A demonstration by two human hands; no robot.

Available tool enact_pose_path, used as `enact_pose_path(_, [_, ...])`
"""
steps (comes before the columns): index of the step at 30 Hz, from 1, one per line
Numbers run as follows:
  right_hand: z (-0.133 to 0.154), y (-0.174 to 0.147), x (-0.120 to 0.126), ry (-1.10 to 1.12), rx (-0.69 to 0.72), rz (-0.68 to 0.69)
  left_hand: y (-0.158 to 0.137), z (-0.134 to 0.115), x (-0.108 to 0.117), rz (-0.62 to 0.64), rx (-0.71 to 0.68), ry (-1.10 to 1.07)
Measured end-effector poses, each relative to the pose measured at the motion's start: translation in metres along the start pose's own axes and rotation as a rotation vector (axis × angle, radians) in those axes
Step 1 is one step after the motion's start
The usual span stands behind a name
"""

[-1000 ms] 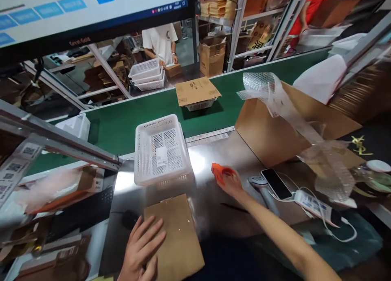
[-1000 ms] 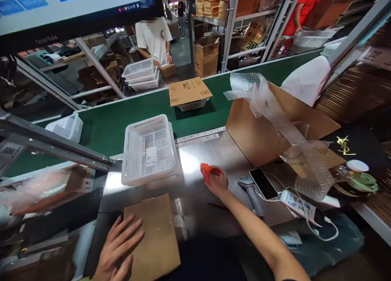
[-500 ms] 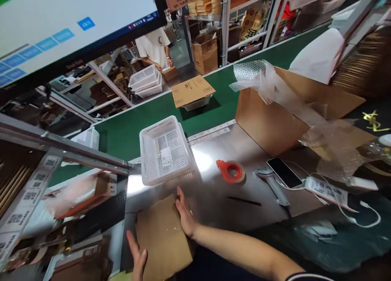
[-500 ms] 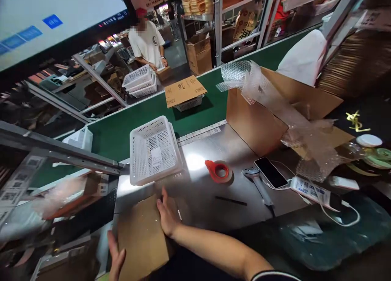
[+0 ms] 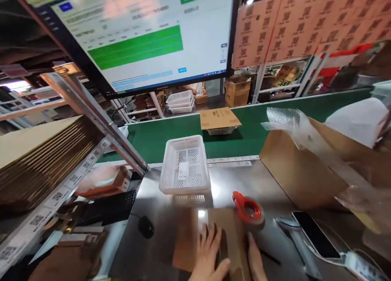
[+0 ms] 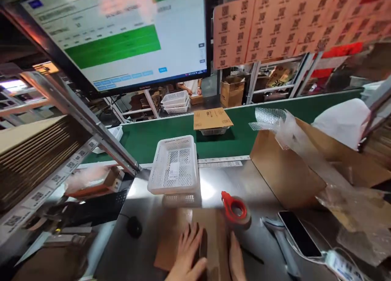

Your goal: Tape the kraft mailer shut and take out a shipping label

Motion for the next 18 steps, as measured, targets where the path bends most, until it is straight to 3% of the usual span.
enact_pose_path(2, [-0.011,-0.006,-0.002,0.079,-0.050,-0.191,0.001,0.000,0.003,0.026,-0.204,0.212])
enact_pose_path(5, [0.017,-0.030,-0.018,0.530,0.172,-0.343,-0.010,0.004,0.032,-0.083,-0.444,0.496])
enact_pose_path(6, [0.035,-0.036,-0.023,0.715,0.240,-0.321,-0.013,0.002,0.044,-0.142,-0.480,0.537])
enact_pose_path(8, [0.080,-0.036,-0.029,0.896,0.260,-0.234,-0.013,-0.014,0.068,-0.381,-0.492,0.479])
enact_pose_path(11, [0.141,-0.022,-0.030,1.211,0.106,0.030,-0.005,-0.055,0.079,-0.684,-0.444,0.206])
enact_pose_path(13, [0.169,-0.016,-0.026,1.361,0.048,0.120,0.002,-0.089,0.067,-0.706,-0.519,0.133])
enact_pose_path(15, [0.185,-0.016,-0.020,1.414,0.082,0.130,0.005,-0.118,0.053,-0.672,-0.660,0.196])
enact_pose_path(18, [0.193,-0.020,-0.020,1.441,0.121,0.102,0.002,-0.138,0.043,-0.679,-0.874,0.281])
Point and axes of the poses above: each hand's wrist, its own y-axis towards the middle knuckle, its own x-axis out of the back of the hand, z = x × y, the point moved 5 cm from there along y, towards the middle knuckle, and after that the axes turned 9 degrees about -x, right-handed, at the moved point
